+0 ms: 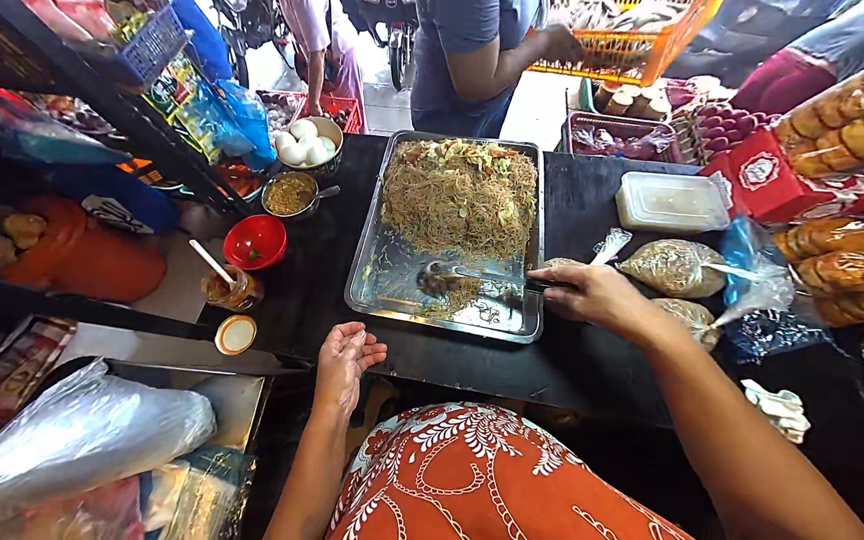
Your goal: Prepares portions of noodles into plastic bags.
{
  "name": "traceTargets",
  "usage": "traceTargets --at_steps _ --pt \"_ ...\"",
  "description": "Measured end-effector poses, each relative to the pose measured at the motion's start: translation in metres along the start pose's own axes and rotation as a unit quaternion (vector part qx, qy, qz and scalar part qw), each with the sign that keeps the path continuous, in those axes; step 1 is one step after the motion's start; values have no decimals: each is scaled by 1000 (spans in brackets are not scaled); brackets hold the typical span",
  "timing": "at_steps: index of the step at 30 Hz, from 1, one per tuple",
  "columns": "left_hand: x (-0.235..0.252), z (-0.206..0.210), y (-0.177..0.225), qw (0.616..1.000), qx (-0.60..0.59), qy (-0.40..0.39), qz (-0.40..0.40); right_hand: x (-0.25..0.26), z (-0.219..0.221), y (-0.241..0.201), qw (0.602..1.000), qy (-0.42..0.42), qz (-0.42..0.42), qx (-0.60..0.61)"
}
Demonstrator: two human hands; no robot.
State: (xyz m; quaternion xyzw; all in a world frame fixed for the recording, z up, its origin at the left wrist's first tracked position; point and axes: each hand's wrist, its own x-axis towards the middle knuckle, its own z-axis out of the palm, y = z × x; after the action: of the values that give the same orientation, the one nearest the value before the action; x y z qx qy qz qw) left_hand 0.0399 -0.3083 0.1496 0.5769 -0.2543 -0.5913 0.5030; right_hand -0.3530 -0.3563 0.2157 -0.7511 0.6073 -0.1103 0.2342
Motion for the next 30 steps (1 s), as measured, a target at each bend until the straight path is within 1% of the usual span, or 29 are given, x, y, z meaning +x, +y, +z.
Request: traceTargets --at_steps 2,3,6,8,10,12,16,19,21,24,26,30 --pt "1 -2 -4 1000 -4 9 0 -15 -18 23 1000 0 8 -9" --pt "1 -2 -6 1000 -4 12 0 -20 -28 34 999 20 -3 -28" --pt "0 3 -7 1000 1 14 3 -24 -49 46 984 135 -62 -101" --pt "1 8 -5 1000 -1 11 4 -22 -55 41 975 174 -81 -108" --pt "1 13 -4 1000 0 5 8 -17 -48 31 976 175 -106 -69" --pt "1 18 -4 1000 3 0 8 -9 -28 20 978 157 -138 -26" --pt "0 25 -5 1000 5 -4 4 6 18 11 980 109 -165 -9" --pt "-1 24 -4 1000 6 2 8 7 31 16 982 77 -174 13" --pt "-1 20 -4 1000 4 10 10 0 26 32 979 80 -185 6" --pt "0 16 -7 1000 3 24 5 -6 3 58 968 119 -218 -35" --pt "-1 17 -9 999 3 31 2 1 -12 69 958 149 -231 -79" --pt "-1 24 -6 1000 8 22 5 28 -30 86 926 235 -242 -169"
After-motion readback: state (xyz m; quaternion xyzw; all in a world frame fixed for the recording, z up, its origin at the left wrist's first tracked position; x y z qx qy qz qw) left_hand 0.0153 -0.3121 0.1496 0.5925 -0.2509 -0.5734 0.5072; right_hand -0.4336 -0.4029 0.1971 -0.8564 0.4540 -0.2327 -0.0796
